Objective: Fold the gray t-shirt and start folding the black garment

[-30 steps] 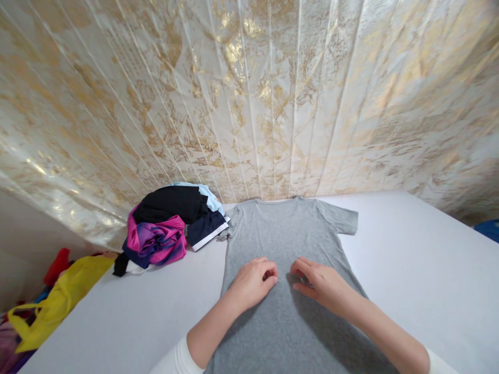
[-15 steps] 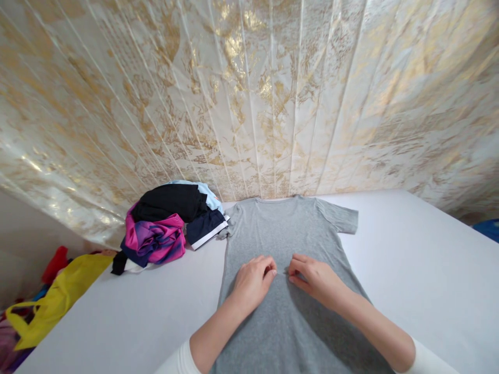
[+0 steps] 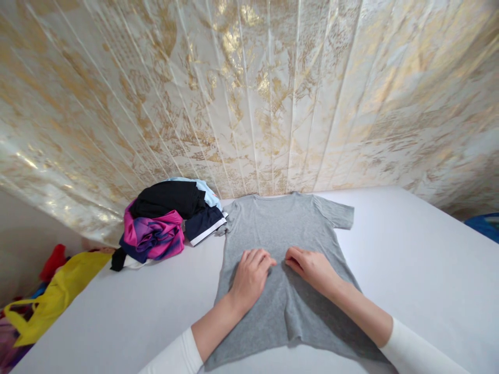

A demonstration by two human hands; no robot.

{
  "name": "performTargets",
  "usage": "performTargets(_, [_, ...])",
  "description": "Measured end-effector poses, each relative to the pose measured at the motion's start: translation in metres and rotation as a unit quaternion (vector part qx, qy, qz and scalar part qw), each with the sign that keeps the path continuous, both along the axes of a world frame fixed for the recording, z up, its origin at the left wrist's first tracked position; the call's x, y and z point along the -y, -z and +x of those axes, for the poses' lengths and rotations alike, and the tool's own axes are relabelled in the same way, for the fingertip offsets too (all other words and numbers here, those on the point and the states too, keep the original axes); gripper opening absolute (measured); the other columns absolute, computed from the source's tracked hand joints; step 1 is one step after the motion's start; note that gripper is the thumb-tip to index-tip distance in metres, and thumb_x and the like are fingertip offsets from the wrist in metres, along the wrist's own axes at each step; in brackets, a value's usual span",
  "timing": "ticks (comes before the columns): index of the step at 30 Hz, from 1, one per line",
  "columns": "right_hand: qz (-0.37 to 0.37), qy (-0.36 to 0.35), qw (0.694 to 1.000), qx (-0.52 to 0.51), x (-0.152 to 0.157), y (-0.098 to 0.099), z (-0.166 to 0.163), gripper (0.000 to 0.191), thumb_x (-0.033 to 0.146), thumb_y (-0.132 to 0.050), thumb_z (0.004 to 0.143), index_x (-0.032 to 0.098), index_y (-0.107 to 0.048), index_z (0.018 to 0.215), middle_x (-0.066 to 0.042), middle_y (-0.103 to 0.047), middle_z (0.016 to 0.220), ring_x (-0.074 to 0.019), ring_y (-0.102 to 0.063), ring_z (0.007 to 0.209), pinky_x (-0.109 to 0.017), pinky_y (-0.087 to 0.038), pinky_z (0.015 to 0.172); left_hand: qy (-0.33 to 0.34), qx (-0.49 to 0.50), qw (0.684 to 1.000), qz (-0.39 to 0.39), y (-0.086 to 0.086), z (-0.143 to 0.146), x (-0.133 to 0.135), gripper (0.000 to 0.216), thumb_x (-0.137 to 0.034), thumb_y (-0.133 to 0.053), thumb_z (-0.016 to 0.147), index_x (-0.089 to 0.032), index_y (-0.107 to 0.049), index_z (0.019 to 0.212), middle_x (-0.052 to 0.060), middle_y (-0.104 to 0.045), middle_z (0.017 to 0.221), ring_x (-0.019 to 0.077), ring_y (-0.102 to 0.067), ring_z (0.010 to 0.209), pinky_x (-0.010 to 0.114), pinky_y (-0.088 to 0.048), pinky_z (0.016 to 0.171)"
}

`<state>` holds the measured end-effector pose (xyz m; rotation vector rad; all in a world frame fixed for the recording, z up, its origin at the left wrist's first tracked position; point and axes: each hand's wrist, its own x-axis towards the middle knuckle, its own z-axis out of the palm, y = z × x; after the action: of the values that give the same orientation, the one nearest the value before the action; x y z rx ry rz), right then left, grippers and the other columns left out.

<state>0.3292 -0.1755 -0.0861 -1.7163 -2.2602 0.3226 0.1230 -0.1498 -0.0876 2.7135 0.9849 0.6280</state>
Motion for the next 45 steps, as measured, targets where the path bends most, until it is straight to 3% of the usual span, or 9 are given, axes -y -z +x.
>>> performTargets(6, [0.017, 0.0, 1.0, 0.013, -0.018, -0.008, 0.005, 0.017, 0.02, -0.04, 0.094, 0.021, -0.056, 0.089, -0.004, -0.067, 0.089, -0.0157, -0.063, 0.083, -0.023, -0.042, 0.069, 0.139, -0.035, 0.989, -0.042, -0.005, -0.009, 0.02, 0.021, -0.022, -0.047, 0.094, -0.021, -0.055, 0.113, 0.006, -0.058, 0.113, 0.0206, -0.051, 0.102, 0.035, -0.04, 0.09])
performTargets(10, [0.05, 0.021, 0.998, -0.012, -0.007, -0.01, -0.003, 0.02, 0.011, -0.037, 0.09, 0.02, -0.054, 0.096, -0.007, -0.064, 0.095, -0.0172, -0.062, 0.087, -0.026, -0.045, 0.073, 0.095, -0.047, 0.991, -0.078, -0.004, -0.018, 0.02, 0.034, -0.02, -0.051, 0.091, -0.022, -0.05, 0.125, 0.008, -0.052, 0.13, 0.0236, -0.046, 0.12, 0.041, -0.039, 0.1])
performTargets(13, [0.081, -0.019, 0.99, -0.112, 0.031, -0.005, -0.012, 0.026, 0.013, -0.033, 0.091, 0.021, -0.048, 0.11, -0.01, -0.062, 0.103, -0.0173, -0.061, 0.089, -0.028, -0.048, 0.076, 0.047, -0.026, 0.993, -0.101, 0.001, -0.027, 0.023, 0.04, -0.013, -0.041, 0.092, -0.022, -0.045, 0.131, 0.009, -0.047, 0.138, 0.0228, -0.043, 0.126, 0.042, -0.038, 0.103])
performTargets(16, [0.068, -0.021, 0.991, -0.112, 0.063, 0.005, -0.01, 0.026, 0.017, -0.037, 0.092, 0.022, -0.048, 0.115, -0.013, -0.059, 0.117, -0.0216, -0.058, 0.104, -0.035, -0.047, 0.086, 0.007, -0.012, 0.993, -0.113, 0.009, -0.034, 0.025, 0.04, -0.017, -0.038, 0.095, -0.021, -0.042, 0.135, 0.01, -0.044, 0.141, 0.0227, -0.041, 0.129, 0.044, -0.036, 0.106])
performTargets(21, [0.019, -0.031, 0.997, -0.074, 0.049, 0.014, 0.034, 0.026, 0.028, -0.041, 0.095, 0.024, -0.056, 0.116, -0.011, -0.055, 0.128, -0.0241, -0.05, 0.118, -0.043, -0.04, 0.099, 0.06, -0.047, 0.992, -0.103, 0.008, -0.04, -0.003, 0.04, -0.029, -0.048, 0.094, -0.024, -0.047, 0.134, 0.008, -0.042, 0.144, 0.0236, -0.037, 0.132, 0.046, -0.03, 0.11])
performTargets(29, [0.037, -0.094, 0.992, -0.076, 0.003, 0.004, 0.063, 0.021, 0.026, -0.041, 0.095, 0.023, -0.061, 0.1, -0.009, -0.059, 0.106, -0.0205, -0.054, 0.098, -0.036, -0.045, 0.087, 0.114, -0.036, 0.985, -0.121, -0.001, -0.042, -0.057, 0.042, -0.029, -0.06, 0.086, -0.026, -0.054, 0.127, 0.006, -0.049, 0.139, 0.0225, -0.042, 0.128, 0.043, -0.029, 0.108])
performTargets(33, [0.026, -0.084, 0.995, -0.056, 0.022, -0.01, 0.045, 0.023, 0.022, -0.036, 0.096, 0.024, -0.059, 0.094, -0.008, -0.059, 0.1, -0.0202, -0.054, 0.092, -0.035, -0.044, 0.081, 0.101, -0.027, 0.989, -0.107, -0.009, -0.034, -0.04, 0.036, -0.017, -0.056, 0.086, -0.026, -0.056, 0.121, 0.005, -0.052, 0.135, 0.0219, -0.042, 0.126, 0.042, -0.029, 0.107])
performTargets(37, [-0.024, -0.106, 0.992, -0.064, 0.046, -0.011, 0.031, 0.006, 0.026, -0.051, 0.089, 0.023, -0.056, 0.09, -0.005, -0.058, 0.093, -0.0195, -0.055, 0.086, -0.031, -0.044, 0.075, 0.113, -0.002, 0.984, -0.135, -0.015, -0.021, -0.007, 0.024, -0.017, -0.058, 0.086, -0.025, -0.06, 0.109, 0.003, -0.058, 0.116, 0.0189, -0.051, 0.108, 0.034, -0.035, 0.098])
performTargets(45, [-0.026, -0.018, 0.989, -0.144, 0.038, 0.006, 0.035, 0.019, 0.023, -0.039, 0.095, 0.023, -0.054, 0.083, -0.002, -0.058, 0.086, -0.0157, -0.057, 0.081, -0.027, -0.045, 0.073, 0.076, -0.002, 0.989, -0.126, 0.006, -0.004, -0.002, 0.023, -0.021, -0.065, 0.084, -0.025, -0.062, 0.106, 0.003, -0.057, 0.106, 0.0199, -0.05, 0.102, 0.034, -0.037, 0.09])
